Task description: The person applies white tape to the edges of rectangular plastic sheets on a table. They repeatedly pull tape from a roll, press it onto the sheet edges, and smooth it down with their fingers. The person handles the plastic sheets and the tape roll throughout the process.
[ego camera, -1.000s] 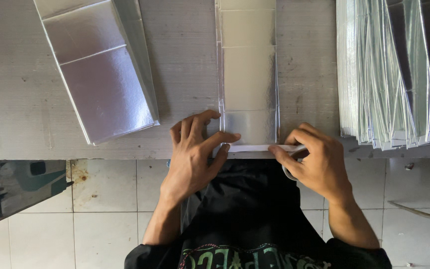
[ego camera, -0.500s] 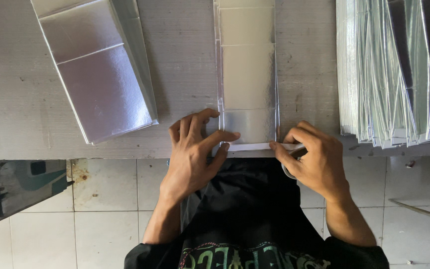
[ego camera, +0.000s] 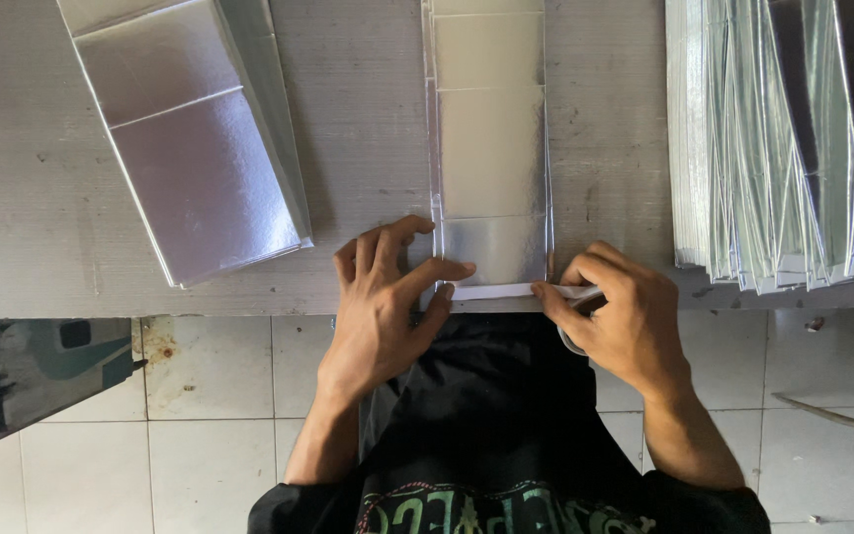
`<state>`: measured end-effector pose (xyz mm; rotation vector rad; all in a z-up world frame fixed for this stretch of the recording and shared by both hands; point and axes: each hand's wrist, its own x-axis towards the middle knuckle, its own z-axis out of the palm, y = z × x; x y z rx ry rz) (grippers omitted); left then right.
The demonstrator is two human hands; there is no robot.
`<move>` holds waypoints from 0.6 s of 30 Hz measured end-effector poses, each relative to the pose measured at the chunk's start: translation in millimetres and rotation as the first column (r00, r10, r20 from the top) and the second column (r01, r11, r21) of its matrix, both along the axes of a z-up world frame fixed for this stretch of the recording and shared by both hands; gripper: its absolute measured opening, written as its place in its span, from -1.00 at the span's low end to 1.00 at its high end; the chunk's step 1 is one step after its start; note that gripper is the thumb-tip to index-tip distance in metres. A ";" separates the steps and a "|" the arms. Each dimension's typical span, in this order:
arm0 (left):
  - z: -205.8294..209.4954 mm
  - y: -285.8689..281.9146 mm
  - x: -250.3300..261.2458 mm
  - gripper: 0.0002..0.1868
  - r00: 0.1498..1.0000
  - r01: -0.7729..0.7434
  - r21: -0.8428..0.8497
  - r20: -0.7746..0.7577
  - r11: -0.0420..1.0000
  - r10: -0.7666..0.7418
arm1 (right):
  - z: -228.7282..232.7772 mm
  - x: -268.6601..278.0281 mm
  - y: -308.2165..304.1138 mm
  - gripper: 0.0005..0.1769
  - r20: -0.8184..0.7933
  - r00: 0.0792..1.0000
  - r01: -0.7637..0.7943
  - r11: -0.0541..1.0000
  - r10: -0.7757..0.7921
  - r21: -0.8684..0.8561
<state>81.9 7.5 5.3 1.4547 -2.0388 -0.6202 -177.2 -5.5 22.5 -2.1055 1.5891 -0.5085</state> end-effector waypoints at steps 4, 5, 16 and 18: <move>-3.9 2.6 -14.1 -0.82 0.995 -0.103 -0.056 0.001 0.993 0.103 | -8.1 -4.5 0.2 -0.58 -0.029 0.999 -0.038 0.999 0.037 -0.023; -4.3 4.2 -22.9 -0.82 0.995 -0.102 -0.057 0.000 0.993 0.102 | -8.5 -4.1 0.6 -0.58 -0.029 0.999 -0.037 0.999 0.036 -0.024; -5.7 12.8 -44.6 -0.69 0.975 -0.222 -0.083 0.003 0.971 0.223 | -2.9 -1.2 0.9 -0.60 -0.066 0.997 -0.050 0.999 0.049 -0.019; -4.1 12.0 -32.7 -0.74 0.982 -0.190 -0.059 -0.004 0.980 0.190 | -1.6 0.0 0.8 -0.61 -0.066 0.997 -0.047 0.999 0.046 -0.022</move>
